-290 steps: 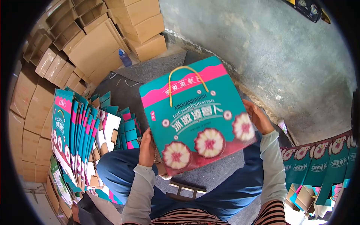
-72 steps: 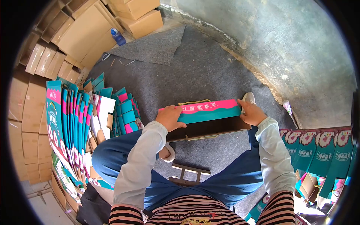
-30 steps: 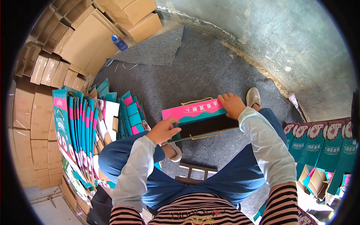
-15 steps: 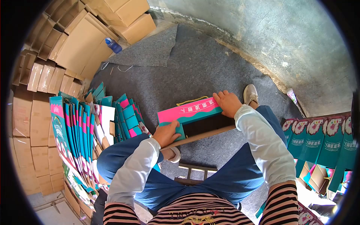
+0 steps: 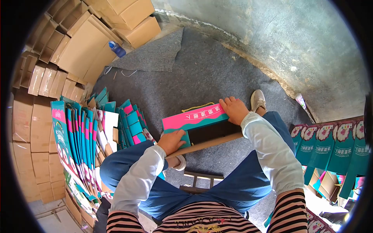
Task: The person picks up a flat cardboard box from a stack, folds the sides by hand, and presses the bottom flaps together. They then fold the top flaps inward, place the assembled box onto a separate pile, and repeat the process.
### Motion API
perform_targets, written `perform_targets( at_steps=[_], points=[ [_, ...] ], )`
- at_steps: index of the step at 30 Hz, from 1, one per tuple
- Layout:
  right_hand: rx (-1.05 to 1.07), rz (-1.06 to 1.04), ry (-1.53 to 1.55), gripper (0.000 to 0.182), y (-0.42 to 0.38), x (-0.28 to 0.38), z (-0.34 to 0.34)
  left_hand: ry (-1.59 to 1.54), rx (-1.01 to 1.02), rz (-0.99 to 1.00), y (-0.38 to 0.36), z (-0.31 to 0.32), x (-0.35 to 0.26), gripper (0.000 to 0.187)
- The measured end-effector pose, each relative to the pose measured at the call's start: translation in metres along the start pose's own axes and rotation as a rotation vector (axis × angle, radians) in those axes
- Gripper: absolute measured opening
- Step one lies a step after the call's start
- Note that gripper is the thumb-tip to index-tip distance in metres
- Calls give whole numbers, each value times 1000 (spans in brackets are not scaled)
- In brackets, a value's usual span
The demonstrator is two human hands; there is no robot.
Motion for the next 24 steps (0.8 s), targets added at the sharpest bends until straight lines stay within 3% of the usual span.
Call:
perform_targets(
  at_steps=[5, 8, 11, 14, 15, 17, 24],
  points=[
    [-79, 29, -12, 65, -11, -4, -13, 4, -115, -16, -1, -6, 2, 25],
    [24, 221, 46, 65, -26, -24, -43, 28, -172, 37, -2, -2, 6, 24],
    [57, 447, 245, 49, -45, -47, -46, 46, -179, 55, -1, -2, 7, 28],
    [114, 329, 726, 46, -55, -48, -45, 1, -172, 47, -3, -8, 4, 34],
    [166, 283, 760, 45, -55, -44, -45, 9, -172, 48, -3, -8, 3, 36],
    [267, 185, 829, 41, -48, -30, -42, 27, -171, 47, -3, -8, 3, 39],
    [314, 13, 695, 29, -33, -26, -4, 37, -176, 61, -3, -6, 4, 38]
  ],
)
Point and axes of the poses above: each hand's wrist, its own y-axis towards the middle knuckle, its own z-axis out of the palm, x = y × z, the point moved 2 cm from there along y, towards the middle knuckle, and after that the axes turned 9 degrees about z, right-handed, at the moved point
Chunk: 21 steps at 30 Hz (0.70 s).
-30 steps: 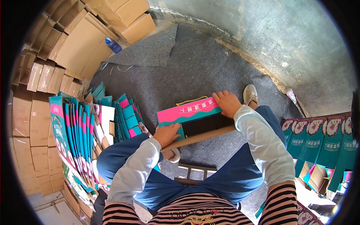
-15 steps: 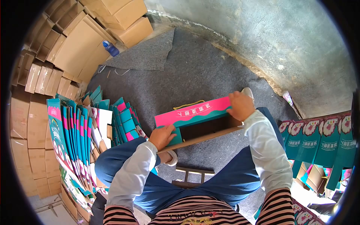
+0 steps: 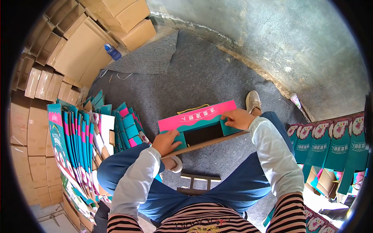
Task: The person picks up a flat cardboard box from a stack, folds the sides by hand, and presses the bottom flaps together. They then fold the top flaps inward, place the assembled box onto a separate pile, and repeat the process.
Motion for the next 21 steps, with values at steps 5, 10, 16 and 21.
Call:
perform_targets(
  at_steps=[5, 10, 16, 21],
  points=[
    [-85, -123, -153, 25, 11, -6, 11, -17, 8, -9, 0, 0, 0, 35],
    [-135, -138, -195, 24, 6, 2, 10, -40, 51, -69, 2, -5, -3, 30],
    [-117, -112, -164, 22, 6, 6, 12, -35, 11, -45, 2, 1, 0, 27],
    [-83, -145, -255, 21, 11, 6, 16, -21, -20, -23, 1, 2, 1, 27]
  ],
)
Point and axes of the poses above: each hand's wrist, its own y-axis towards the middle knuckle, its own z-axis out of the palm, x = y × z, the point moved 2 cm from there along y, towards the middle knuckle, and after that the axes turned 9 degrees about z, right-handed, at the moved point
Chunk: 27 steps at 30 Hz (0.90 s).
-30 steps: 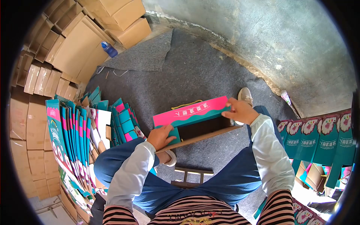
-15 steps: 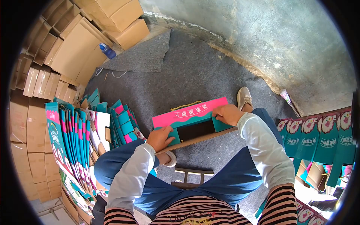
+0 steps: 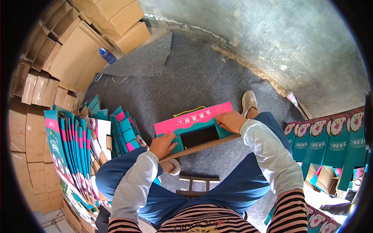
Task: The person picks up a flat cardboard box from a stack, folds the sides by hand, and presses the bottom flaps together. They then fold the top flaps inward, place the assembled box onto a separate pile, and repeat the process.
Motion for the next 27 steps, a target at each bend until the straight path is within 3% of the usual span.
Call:
perform_targets(
  at_steps=[11, 12, 18, 25, 27],
  points=[
    [-18, 200, -153, 34, 8, 3, 6, -8, 50, -42, 0, -2, -2, 26],
    [-8, 203, -150, 35, 8, 4, 6, 5, -38, 16, -1, 3, 0, 26],
    [-38, 206, -139, 27, 11, 6, 3, 8, -29, 29, 1, -2, -2, 27],
    [4, 215, -150, 31, 15, 2, 9, -20, -60, 30, 1, -2, -5, 26],
    [-18, 220, -144, 28, 17, -1, 10, -168, -60, -42, -2, -3, 2, 22]
  ],
)
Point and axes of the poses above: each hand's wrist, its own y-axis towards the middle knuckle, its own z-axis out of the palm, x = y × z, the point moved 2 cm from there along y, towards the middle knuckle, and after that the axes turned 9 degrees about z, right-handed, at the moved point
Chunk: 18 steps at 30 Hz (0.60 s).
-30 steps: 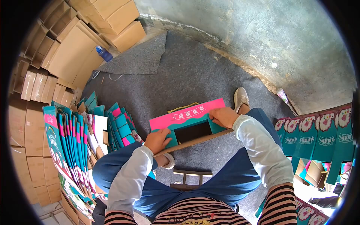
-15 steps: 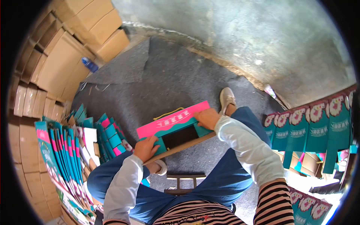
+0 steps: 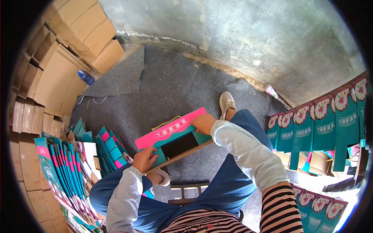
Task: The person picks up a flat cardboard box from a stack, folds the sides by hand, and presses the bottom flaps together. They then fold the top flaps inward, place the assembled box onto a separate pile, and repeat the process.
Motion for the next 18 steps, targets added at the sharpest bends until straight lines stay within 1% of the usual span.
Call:
perform_targets(
  at_steps=[1, 3, 4, 5, 7, 8, 9, 10, 11, 12, 13, 14, 16, 17, 18],
  points=[
    [1, 20, 41, 28, 0, -3, -7, -68, -6, -43, -2, -2, 6, 20],
    [10, 47, 126, 28, -6, -15, -22, -225, -227, -124, -5, -2, 28, 15],
    [-24, 78, 207, 29, -11, -19, -37, -307, -330, -165, -11, -3, 35, 13],
    [-61, 112, 283, 30, -15, -28, -54, -488, -367, -379, -11, -19, 25, 18],
    [-88, 221, 352, 30, -24, -47, -66, -440, -474, -469, -21, -24, 35, 19],
    [-97, 262, 306, 30, -27, -56, -66, -421, -530, -508, -25, -24, 43, 20],
    [-102, 304, 262, 31, -29, -64, -62, -291, -460, -552, -31, -21, 56, 35],
    [-107, 347, 220, 31, -32, -69, -59, -221, -438, -536, -33, -14, 58, 43],
    [-124, 336, 172, 35, -33, -74, -57, -149, -415, -521, -37, -6, 60, 51],
    [-121, 440, 344, 36, -30, -75, -62, -77, -389, -506, -38, -3, 59, 59],
    [-119, 542, 515, 37, -23, -76, -70, -160, -288, -587, -39, 1, 61, 81],
    [-113, 643, 687, 38, -22, -76, -74, -202, -257, -575, -41, 6, 59, 80],
    [-153, 516, 430, 38, -28, -75, -69, -277, -206, -541, -41, 14, 61, 79],
    [-168, 446, 295, 38, -30, -74, -65, -261, -167, -540, -47, 25, 78, 80],
    [-165, 457, 304, 38, -31, -72, -62, -265, -166, -555, -49, 24, 75, 79]
  ],
)
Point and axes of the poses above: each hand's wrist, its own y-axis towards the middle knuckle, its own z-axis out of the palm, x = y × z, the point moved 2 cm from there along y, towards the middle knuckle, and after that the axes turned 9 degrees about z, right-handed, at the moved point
